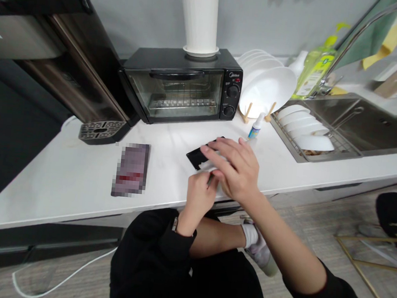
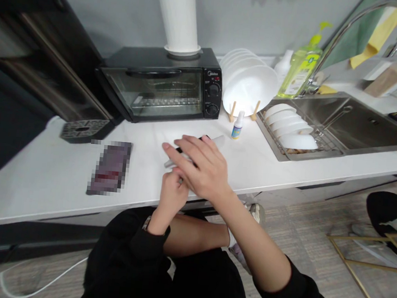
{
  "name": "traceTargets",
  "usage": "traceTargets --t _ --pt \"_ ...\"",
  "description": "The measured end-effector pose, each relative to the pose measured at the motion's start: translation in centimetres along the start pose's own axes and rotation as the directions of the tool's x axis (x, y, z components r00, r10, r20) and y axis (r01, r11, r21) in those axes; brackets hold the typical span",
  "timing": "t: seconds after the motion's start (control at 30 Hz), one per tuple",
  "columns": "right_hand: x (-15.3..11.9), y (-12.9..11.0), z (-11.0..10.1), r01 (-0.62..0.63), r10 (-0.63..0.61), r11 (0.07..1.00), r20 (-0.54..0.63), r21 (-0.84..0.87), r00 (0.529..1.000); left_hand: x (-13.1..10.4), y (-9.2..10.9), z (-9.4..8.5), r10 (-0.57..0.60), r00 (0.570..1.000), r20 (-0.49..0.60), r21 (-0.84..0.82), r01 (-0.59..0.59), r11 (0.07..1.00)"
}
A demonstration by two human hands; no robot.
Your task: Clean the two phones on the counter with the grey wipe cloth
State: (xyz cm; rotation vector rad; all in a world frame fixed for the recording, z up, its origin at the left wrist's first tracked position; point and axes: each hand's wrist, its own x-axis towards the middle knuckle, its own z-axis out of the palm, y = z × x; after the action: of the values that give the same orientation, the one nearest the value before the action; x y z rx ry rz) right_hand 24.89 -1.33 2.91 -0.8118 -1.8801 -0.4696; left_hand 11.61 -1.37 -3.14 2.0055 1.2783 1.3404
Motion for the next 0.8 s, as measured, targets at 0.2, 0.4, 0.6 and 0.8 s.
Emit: traceTargets --t 0.2,0.4,0.6,0.8 --pt "0.1 -1.2 0.1 -0.236 0.238 0.970 -0.033 0.063 0.971 0.0 0.2 -0.4 0.015 1.000 -0.009 0.038 -0.015 0.999" --pt "0.0 0.1 -0.4 -0.077 0.079 0.997 0.105 -0.017 0.991 0.1 0.2 -0.5 -0.034 0.999 0.025 0.002 0.034 0.999" --pt "0.2 -0.4 -1.0 -0.157 0.155 0.987 0.085 0.017 0.984 0.0 -0.2 -0.4 -0.058 0.997 0.050 -0.041 0.060 0.997" --pt "0.1 -0.5 -1.3 -0.115 0.111 0.993 0.135 0.021 0.985 0.0 -0.2 -0.4 -0.044 0.998 0.053 -0.055 0.047 0.997"
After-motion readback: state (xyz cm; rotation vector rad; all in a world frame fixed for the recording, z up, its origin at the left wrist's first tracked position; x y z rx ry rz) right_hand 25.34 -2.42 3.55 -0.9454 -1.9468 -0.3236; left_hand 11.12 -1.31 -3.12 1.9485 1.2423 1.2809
